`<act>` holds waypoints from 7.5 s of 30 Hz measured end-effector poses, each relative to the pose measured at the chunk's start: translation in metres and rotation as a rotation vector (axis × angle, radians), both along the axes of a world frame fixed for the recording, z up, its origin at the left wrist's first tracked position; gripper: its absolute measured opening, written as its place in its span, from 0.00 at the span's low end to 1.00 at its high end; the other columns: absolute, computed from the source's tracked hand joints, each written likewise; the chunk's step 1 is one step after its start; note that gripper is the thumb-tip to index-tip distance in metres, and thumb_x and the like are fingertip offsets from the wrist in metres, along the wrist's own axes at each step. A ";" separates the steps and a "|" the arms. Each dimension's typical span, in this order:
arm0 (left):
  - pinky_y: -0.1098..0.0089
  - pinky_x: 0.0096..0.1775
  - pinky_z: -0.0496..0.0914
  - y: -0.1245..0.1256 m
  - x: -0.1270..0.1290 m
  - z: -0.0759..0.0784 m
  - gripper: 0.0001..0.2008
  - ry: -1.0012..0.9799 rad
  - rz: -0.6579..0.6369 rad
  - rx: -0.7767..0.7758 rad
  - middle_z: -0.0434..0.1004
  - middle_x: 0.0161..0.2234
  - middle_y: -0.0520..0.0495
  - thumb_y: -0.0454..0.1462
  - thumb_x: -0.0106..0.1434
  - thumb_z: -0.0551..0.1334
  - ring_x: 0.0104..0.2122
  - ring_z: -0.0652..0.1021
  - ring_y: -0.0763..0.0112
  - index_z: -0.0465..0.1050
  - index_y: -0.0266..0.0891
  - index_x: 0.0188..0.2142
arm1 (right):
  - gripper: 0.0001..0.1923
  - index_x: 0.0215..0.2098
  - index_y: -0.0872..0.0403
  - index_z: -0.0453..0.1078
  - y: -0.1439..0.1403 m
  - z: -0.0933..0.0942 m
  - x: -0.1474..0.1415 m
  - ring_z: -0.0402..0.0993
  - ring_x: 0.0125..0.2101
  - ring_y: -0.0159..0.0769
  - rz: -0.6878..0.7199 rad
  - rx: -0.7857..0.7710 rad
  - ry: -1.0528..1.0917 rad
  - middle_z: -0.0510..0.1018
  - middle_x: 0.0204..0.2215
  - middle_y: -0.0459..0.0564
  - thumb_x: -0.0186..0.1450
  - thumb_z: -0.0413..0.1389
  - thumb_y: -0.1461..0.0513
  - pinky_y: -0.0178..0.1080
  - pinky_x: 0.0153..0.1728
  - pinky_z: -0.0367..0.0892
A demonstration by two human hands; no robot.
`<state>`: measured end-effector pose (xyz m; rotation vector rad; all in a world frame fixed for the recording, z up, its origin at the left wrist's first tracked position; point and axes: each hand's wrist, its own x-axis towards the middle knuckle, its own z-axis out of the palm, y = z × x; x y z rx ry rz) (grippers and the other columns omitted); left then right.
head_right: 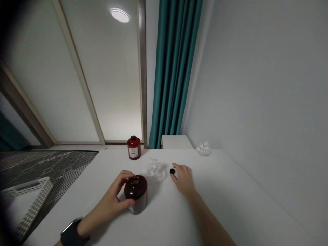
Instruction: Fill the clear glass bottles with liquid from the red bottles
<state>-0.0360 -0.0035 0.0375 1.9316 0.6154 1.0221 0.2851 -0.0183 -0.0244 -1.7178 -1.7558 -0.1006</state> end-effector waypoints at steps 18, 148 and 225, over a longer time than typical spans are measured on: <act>0.54 0.53 0.66 -0.002 -0.003 0.007 0.31 0.076 -0.002 0.094 0.67 0.50 0.42 0.40 0.54 0.72 0.50 0.70 0.53 0.64 0.44 0.55 | 0.41 0.65 0.50 0.60 0.006 0.048 -0.055 0.68 0.59 0.52 0.246 -0.197 0.216 0.74 0.57 0.57 0.55 0.66 0.60 0.55 0.59 0.59; 0.63 0.44 0.68 -0.001 -0.004 0.006 0.29 0.390 -0.093 -0.062 0.69 0.44 0.48 0.37 0.48 0.76 0.41 0.70 0.62 0.64 0.40 0.45 | 0.38 0.65 0.49 0.51 -0.046 0.043 -0.127 0.72 0.46 0.41 0.456 -0.158 0.730 0.72 0.43 0.49 0.58 0.58 0.65 0.47 0.53 0.65; 0.57 0.49 0.70 0.002 -0.003 0.008 0.32 0.404 -0.017 0.290 0.70 0.49 0.42 0.37 0.51 0.75 0.47 0.73 0.53 0.62 0.40 0.52 | 0.19 0.53 0.50 0.66 -0.039 0.059 -0.090 0.72 0.32 0.33 0.425 -0.073 0.952 0.73 0.38 0.48 0.65 0.59 0.57 0.35 0.36 0.70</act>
